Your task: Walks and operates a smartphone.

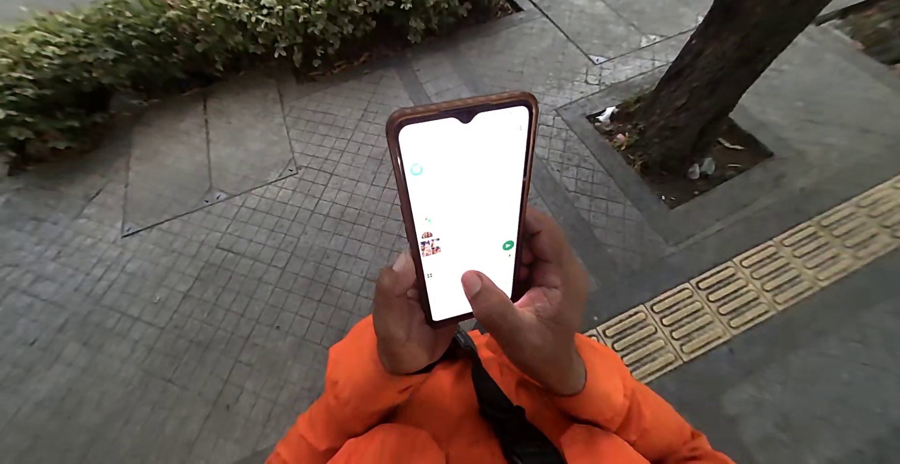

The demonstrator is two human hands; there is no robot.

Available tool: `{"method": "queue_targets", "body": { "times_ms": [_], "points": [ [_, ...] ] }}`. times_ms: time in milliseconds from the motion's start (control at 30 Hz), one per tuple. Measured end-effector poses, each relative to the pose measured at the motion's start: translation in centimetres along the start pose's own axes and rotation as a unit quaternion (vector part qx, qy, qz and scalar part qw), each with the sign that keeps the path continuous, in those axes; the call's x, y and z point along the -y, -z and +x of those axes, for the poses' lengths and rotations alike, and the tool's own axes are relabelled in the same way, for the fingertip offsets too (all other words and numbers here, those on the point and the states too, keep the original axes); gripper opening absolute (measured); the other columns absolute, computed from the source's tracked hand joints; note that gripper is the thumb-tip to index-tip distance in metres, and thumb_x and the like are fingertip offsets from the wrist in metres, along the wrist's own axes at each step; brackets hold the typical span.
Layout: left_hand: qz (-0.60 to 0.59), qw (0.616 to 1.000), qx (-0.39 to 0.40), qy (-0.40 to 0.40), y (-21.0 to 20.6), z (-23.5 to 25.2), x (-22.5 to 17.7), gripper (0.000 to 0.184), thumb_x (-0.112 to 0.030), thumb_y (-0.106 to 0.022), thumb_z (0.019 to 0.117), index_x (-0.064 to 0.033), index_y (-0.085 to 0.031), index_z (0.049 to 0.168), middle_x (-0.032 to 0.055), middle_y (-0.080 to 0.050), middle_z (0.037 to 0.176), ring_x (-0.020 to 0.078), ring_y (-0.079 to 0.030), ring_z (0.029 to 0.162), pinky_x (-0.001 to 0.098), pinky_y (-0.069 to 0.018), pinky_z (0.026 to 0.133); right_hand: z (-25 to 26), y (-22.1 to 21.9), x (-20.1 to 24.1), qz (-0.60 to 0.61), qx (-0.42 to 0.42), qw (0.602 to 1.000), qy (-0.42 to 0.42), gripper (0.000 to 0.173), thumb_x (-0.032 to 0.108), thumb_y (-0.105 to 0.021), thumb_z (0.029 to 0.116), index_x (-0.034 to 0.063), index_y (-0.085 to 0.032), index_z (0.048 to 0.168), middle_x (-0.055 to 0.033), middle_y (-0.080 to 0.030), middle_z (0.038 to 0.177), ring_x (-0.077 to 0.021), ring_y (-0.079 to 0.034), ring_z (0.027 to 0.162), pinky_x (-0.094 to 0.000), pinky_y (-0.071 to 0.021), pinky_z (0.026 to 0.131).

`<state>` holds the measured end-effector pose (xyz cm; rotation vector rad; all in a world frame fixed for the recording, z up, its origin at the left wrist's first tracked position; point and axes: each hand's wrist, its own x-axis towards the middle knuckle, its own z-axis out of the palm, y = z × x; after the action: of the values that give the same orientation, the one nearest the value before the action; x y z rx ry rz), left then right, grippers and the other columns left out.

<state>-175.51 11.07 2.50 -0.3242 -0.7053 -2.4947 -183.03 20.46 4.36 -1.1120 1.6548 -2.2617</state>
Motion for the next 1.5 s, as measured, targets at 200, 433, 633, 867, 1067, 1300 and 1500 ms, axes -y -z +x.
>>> {"method": "queue_targets", "body": {
  "times_ms": [200, 433, 633, 867, 1067, 1300, 1500],
  "points": [
    [-0.005, 1.000, -0.003, 0.013, 0.11, -0.05, -0.17, 0.037, -0.035, -0.056, 0.1029, -0.0086, -0.071, 0.124, 0.0092, -0.076, 0.114, 0.0160, -0.072, 0.109, 0.0355, -0.0582, 0.096, -0.15, 0.22, -0.21, 0.003, 0.008, 1.000, 0.003, 0.046, 0.018, -0.068, 0.0908, 0.0065, -0.053, 0.133, 0.0048, -0.070, 0.099, -0.0009, -0.069, 0.083, -0.0195, -0.0611, 0.071],
    [-0.013, 1.000, 0.001, 0.011, 0.29, -0.08, 0.04, 0.036, -0.034, -0.055, 0.1034, -0.0083, -0.071, 0.123, 0.0097, -0.075, 0.114, 0.0171, -0.072, 0.109, 0.0374, -0.0576, 0.097, -0.17, 0.29, -0.18, 0.015, 0.003, 1.000, -0.004, 0.044, 0.013, -0.066, 0.0908, 0.0051, -0.054, 0.133, 0.0035, -0.071, 0.098, -0.0020, -0.069, 0.082, -0.0202, -0.0612, 0.070],
    [-0.003, 1.000, -0.004, 0.010, 0.21, -0.29, 0.14, 0.037, -0.034, -0.053, 0.1039, -0.0095, -0.070, 0.125, 0.0087, -0.075, 0.115, 0.0164, -0.071, 0.111, 0.0369, -0.0572, 0.098, -0.17, 0.16, -0.19, 0.003, -0.009, 1.000, 0.000, 0.043, 0.011, -0.067, 0.0906, 0.0044, -0.055, 0.131, 0.0022, -0.071, 0.097, -0.0035, -0.070, 0.082, -0.0211, -0.0619, 0.070],
    [0.002, 1.000, -0.011, 0.026, 0.39, -0.25, -0.09, 0.038, -0.039, -0.056, 0.1018, -0.0105, -0.071, 0.123, 0.0090, -0.075, 0.114, 0.0174, -0.071, 0.109, 0.0390, -0.0581, 0.096, -0.40, 0.60, -0.67, 0.047, 0.016, 0.999, 0.010, 0.040, 0.016, -0.059, 0.0986, 0.0047, -0.053, 0.136, 0.0026, -0.071, 0.100, -0.0020, -0.068, 0.084, -0.0211, -0.0603, 0.073],
    [-0.018, 1.000, -0.004, 0.021, 0.39, -0.14, 0.02, 0.037, -0.036, -0.055, 0.1027, -0.0095, -0.071, 0.124, 0.0095, -0.075, 0.115, 0.0171, -0.071, 0.110, 0.0381, -0.0575, 0.097, -0.31, 0.22, -0.57, 0.035, 0.004, 0.999, 0.005, 0.042, 0.013, -0.064, 0.0936, 0.0050, -0.054, 0.134, 0.0032, -0.071, 0.101, -0.0020, -0.070, 0.085, -0.0211, -0.0616, 0.073],
    [0.007, 1.000, -0.012, 0.004, 0.19, -0.32, 0.12, 0.037, -0.035, -0.054, 0.1038, -0.0111, -0.071, 0.125, 0.0077, -0.075, 0.115, 0.0155, -0.071, 0.110, 0.0362, -0.0579, 0.097, -0.18, -0.09, -0.51, 0.007, -0.012, 1.000, 0.006, 0.041, 0.012, -0.069, 0.0906, 0.0045, -0.055, 0.129, 0.0033, -0.071, 0.097, -0.0022, -0.070, 0.081, -0.0205, -0.0618, 0.070],
    [-0.003, 1.000, -0.012, 0.025, 0.61, -0.41, 0.01, 0.040, -0.039, -0.055, 0.1024, -0.0105, -0.070, 0.126, 0.0098, -0.075, 0.116, 0.0183, -0.071, 0.111, 0.0394, -0.0575, 0.097, -0.36, 0.52, -0.86, 0.047, 0.017, 0.999, 0.004, 0.038, 0.016, -0.059, 0.0981, 0.0055, -0.053, 0.134, 0.0022, -0.071, 0.103, -0.0028, -0.069, 0.086, -0.0220, -0.0612, 0.074]
  ]
}}
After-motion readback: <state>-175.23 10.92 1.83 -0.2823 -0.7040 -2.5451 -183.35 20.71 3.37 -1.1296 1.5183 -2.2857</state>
